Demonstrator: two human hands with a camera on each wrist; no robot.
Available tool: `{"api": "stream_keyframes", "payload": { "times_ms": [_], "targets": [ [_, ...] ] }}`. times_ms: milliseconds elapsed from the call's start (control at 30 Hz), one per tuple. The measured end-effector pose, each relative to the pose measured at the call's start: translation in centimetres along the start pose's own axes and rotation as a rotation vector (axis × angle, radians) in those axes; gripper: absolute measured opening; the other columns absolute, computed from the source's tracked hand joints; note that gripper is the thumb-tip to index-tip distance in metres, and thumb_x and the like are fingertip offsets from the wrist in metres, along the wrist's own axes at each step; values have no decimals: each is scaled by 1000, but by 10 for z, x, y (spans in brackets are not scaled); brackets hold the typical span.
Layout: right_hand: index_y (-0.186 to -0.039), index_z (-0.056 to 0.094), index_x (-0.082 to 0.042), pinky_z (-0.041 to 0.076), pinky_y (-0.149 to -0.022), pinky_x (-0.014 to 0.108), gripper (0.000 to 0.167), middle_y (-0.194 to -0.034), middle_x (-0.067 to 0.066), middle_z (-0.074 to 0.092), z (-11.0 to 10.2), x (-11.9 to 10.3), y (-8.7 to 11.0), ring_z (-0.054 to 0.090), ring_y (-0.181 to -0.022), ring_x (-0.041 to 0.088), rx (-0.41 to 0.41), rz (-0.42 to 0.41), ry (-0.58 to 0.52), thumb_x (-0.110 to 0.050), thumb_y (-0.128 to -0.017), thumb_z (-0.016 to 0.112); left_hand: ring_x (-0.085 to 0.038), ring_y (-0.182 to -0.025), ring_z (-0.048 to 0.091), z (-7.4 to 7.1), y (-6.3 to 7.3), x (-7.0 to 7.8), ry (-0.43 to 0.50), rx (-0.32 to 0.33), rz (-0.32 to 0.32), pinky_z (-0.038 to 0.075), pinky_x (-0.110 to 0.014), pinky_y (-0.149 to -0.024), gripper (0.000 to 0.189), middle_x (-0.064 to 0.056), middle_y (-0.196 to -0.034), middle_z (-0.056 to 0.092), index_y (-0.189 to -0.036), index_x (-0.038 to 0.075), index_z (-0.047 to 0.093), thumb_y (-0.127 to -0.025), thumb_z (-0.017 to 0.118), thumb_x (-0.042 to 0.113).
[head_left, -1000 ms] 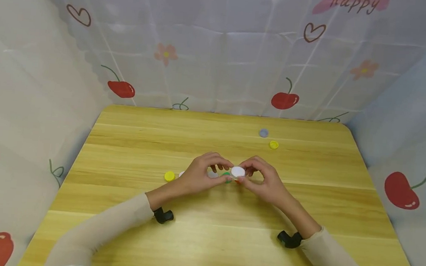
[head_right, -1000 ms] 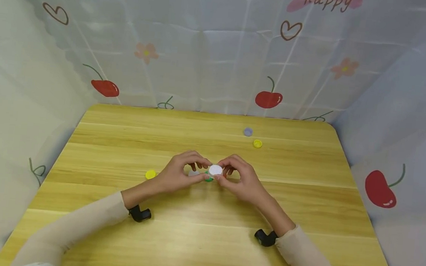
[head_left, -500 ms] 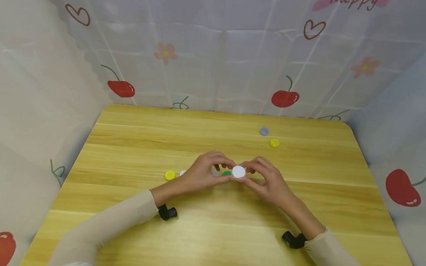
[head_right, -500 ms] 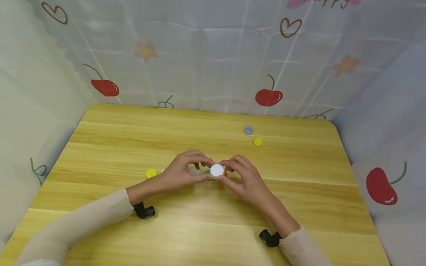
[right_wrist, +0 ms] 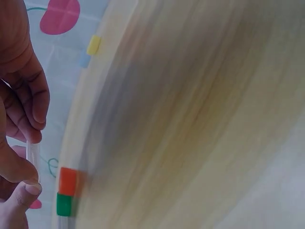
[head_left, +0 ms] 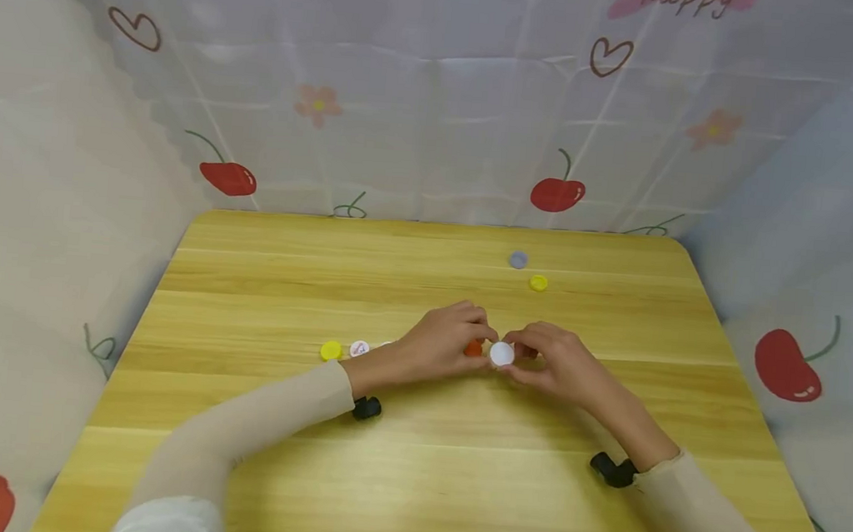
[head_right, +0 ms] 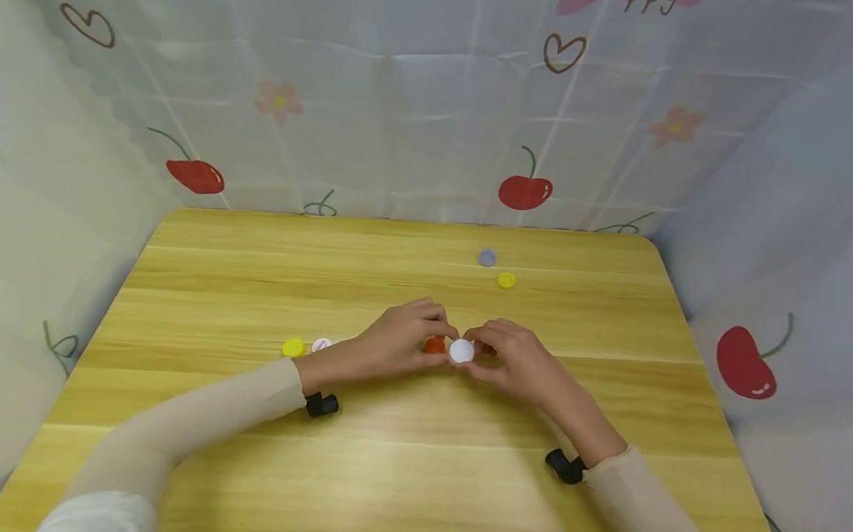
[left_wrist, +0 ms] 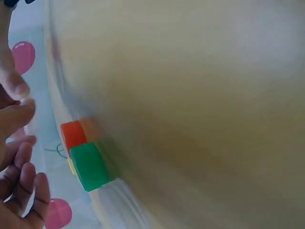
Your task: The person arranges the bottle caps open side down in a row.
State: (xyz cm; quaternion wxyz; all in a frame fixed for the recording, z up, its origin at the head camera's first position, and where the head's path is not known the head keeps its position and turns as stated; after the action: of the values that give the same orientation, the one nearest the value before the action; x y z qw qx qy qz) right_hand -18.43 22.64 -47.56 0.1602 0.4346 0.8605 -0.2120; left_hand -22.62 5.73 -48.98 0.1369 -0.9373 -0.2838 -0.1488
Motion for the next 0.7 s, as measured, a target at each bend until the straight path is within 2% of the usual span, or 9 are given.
{"api": "stream_keyframes", "payload": {
  "times_ms": [100,233,400,700],
  "targets": [
    [-117,78,-11,59,-77,29,35,-96,-4,72,5,9,-2,64,-87,10,-58,28,55,-29,-89,90,-10,-99,56,7,-10,-1,-52,-51,-14,50,-22,-76,32,8,-107,67,-122,23,80,-97,80,45],
    [-119,77,-12,59,-84,33,34,-101,-5,73,13,18,-2,64,-92,10,-114,57,112,-33,-93,86,-10,-95,54,14,-17,-2,-62,-97,-45,47,-21,-72,31,9,-101,65,-119,23,81,-97,80,45],
    [-120,78,-11,59,-87,36,32,-105,-3,74,17,21,-4,65,-95,14,-136,63,117,-32,-96,83,-10,-90,53,19,-21,-5,-54,-111,-80,45,-21,-69,28,9,-96,64,-114,23,82,-97,80,45],
    [-117,79,-12,58,-83,33,27,-102,-3,73,24,25,-4,61,-92,11,-155,47,152,-31,-98,80,-11,-87,52,26,-24,-8,-44,-134,-89,43,-20,-68,25,8,-95,64,-109,22,82,-94,83,42]
  ]
}}
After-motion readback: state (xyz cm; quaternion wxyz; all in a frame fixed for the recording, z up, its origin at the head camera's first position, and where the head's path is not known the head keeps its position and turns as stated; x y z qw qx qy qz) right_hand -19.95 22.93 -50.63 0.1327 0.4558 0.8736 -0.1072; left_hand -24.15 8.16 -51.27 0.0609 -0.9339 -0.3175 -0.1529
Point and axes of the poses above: each hand's wrist, its own y-axis away from the middle knuckle, its own z-axis out of the palm, x = y × z, the point moved 6 cm from there along -y, towards the middle knuckle
